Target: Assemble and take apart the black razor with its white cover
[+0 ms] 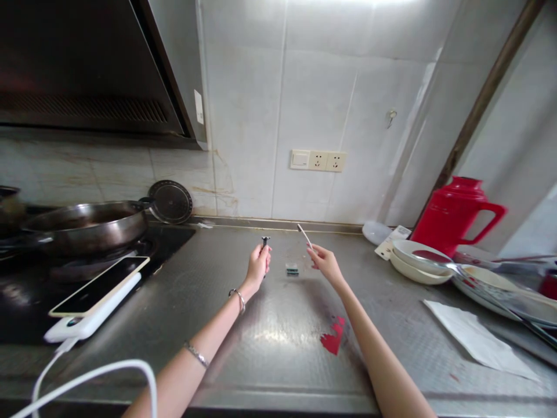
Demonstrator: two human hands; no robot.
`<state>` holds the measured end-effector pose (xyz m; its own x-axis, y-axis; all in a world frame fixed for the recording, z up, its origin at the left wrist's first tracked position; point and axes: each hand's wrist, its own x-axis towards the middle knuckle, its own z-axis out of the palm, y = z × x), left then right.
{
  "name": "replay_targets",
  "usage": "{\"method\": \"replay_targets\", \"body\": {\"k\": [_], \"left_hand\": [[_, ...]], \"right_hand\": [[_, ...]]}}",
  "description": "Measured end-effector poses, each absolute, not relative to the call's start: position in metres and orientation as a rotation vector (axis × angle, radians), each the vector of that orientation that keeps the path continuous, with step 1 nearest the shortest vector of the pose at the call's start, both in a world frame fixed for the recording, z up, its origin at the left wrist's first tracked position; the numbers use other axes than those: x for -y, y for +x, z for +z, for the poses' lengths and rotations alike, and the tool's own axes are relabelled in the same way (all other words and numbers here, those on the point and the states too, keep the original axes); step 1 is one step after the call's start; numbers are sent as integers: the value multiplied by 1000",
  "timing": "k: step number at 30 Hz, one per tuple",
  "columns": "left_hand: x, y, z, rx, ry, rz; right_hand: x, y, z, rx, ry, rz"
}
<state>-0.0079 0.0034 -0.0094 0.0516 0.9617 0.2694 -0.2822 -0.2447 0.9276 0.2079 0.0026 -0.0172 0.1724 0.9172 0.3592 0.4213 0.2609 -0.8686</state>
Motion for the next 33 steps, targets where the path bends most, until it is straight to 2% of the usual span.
{"method": "replay_targets", "body": {"k": [5,10,20,33], "left_hand": [[-3,-7,-9,-774,1202,1432],[-1,-5,-8,-749,1187,1418],[1,-3,-10,-746,1201,1415],[0,-3,-14,-773,1217,1393]], "right_hand": [[9,189,-12,1521,-1492,334],[24,158,-12,1750,-1829,105],[38,117,-24,1991,-2074,125],[44,110,-22,2017,-2116,110]]}}
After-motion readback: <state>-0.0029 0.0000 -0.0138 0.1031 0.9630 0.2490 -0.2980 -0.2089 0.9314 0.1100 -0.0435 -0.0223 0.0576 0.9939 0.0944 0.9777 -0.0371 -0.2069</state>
